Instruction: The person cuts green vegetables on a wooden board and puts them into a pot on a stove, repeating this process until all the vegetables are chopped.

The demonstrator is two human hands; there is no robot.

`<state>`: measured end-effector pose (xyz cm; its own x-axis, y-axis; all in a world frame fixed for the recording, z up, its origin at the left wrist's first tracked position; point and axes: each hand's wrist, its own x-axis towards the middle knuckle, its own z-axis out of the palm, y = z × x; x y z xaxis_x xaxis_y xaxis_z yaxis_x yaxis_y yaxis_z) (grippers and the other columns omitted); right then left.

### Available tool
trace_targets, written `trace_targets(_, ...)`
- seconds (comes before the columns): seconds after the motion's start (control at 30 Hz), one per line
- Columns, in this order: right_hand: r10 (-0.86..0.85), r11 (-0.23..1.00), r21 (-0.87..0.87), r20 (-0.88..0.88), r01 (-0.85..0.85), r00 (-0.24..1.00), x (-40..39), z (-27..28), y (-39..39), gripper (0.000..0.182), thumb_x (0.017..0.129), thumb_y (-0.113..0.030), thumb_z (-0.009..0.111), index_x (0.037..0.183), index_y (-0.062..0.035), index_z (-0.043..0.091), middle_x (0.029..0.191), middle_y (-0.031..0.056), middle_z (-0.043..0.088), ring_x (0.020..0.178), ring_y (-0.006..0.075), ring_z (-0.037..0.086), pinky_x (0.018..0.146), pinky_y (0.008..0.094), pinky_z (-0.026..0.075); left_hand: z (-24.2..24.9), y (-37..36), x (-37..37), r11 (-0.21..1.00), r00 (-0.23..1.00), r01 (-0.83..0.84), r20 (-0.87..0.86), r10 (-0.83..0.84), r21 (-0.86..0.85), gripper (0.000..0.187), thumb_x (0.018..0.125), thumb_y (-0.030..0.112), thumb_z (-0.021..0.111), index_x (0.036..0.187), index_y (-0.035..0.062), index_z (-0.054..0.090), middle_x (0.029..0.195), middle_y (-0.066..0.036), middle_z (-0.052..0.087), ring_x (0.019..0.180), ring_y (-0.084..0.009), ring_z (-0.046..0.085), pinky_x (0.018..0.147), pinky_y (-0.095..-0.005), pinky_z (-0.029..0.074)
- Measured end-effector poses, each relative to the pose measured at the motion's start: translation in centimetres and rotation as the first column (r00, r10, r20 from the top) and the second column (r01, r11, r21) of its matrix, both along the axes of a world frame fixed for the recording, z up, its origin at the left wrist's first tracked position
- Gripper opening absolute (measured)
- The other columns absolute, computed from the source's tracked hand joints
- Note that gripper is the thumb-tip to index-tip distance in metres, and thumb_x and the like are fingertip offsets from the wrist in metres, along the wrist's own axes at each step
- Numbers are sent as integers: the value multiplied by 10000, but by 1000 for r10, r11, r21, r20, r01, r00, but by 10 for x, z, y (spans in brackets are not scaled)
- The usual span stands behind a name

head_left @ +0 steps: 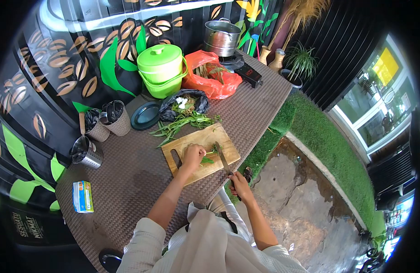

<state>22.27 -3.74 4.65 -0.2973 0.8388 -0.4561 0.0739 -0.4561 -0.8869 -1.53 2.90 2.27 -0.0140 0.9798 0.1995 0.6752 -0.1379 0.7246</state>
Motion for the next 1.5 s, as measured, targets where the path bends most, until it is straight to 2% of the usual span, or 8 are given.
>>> trace_targets(0.13, -54, 997, -60, -19, 53, 998, 6, -4, -4, 131, 937, -214, 445, 948, -84, 459, 558, 2, 358, 409, 83, 306, 369, 240, 232, -2, 6, -9, 990, 994, -4, 112, -12, 139, 67, 729, 8, 683, 786, 20, 650, 779, -109, 665, 756, -262, 618, 720, -367, 480)
trace_targets(0.37, -45, 998, -46, -16, 44, 999, 5, -12, -8, 136, 942, -217, 438, 959, -86, 471, 566, 4, 370, 416, 82, 312, 376, 242, 244, 22, -12, -10, 888, 885, 460, 72, -460, 14, 65, 791, 30, 631, 829, 4, 585, 822, -151, 643, 855, -304, 632, 754, -399, 480)
trace_targets(0.7, -19, 999, 27, 48, 18, 999, 5, -3, -21, 146, 948, -220, 454, 981, -78, 459, 562, 10, 400, 412, 91, 363, 380, 240, 281, 15, -8, -51, 974, 975, 220, -36, -218, 47, 89, 787, -1, 636, 868, -13, 601, 844, -171, 628, 812, -325, 608, 740, -405, 468)
trace_targets(0.83, 74, 977, 181, 213, -114, 974, -8, -22, -31, 223, 953, -253, 472, 1018, -41, 453, 511, 51, 466, 396, 128, 477, 399, 277, 374, 4, -20, -33, 982, 994, 104, 0, -106, 156, 81, 786, 3, 642, 857, -13, 607, 828, -151, 625, 766, -294, 603, 716, -382, 473)
trace_targets(0.9, -50, 778, 564, 494, -276, 868, -20, -41, -33, 264, 951, -271, 473, 1035, -21, 459, 545, 121, 522, 425, 201, 533, 442, 333, 418, -5, -27, -21, 988, 997, 51, 56, -60, 148, 81, 781, 4, 648, 852, -9, 612, 817, -140, 625, 748, -282, 602, 702, -370, 475)
trace_targets(0.93, -47, 810, 507, 559, -296, 828, -23, -39, -36, 296, 944, -288, 474, 1054, -13, 469, 647, 214, 590, 555, 341, 611, 542, 438, 466, -6, -32, -15, 986, 994, -53, 103, 37, 159, 81, 781, 7, 658, 855, -2, 626, 813, -126, 634, 734, -252, 608, 671, -349, 476)
trace_targets(1.03, -51, 819, 467, 637, -332, 770, -30, -30, -43, 306, 940, -296, 469, 1078, -24, 481, 737, 264, 614, 695, 433, 614, 636, 515, 465, -16, -44, -9, 960, 968, -210, 176, 178, 185, 90, 776, 11, 675, 862, 5, 648, 800, -112, 644, 704, -220, 611, 632, -327, 476)
trace_targets(1.5, -94, 823, 445, 720, -354, 687, -28, -23, -3, 327, 956, -327, 413, 1084, -30, 457, 749, 292, 611, 718, 481, 596, 648, 572, 464, -27, -37, 17, 984, 972, -138, 206, 112, 116, 99, 774, 15, 684, 868, -15, 682, 847, -149, 621, 839, -274, 590, 692, -339, 527)
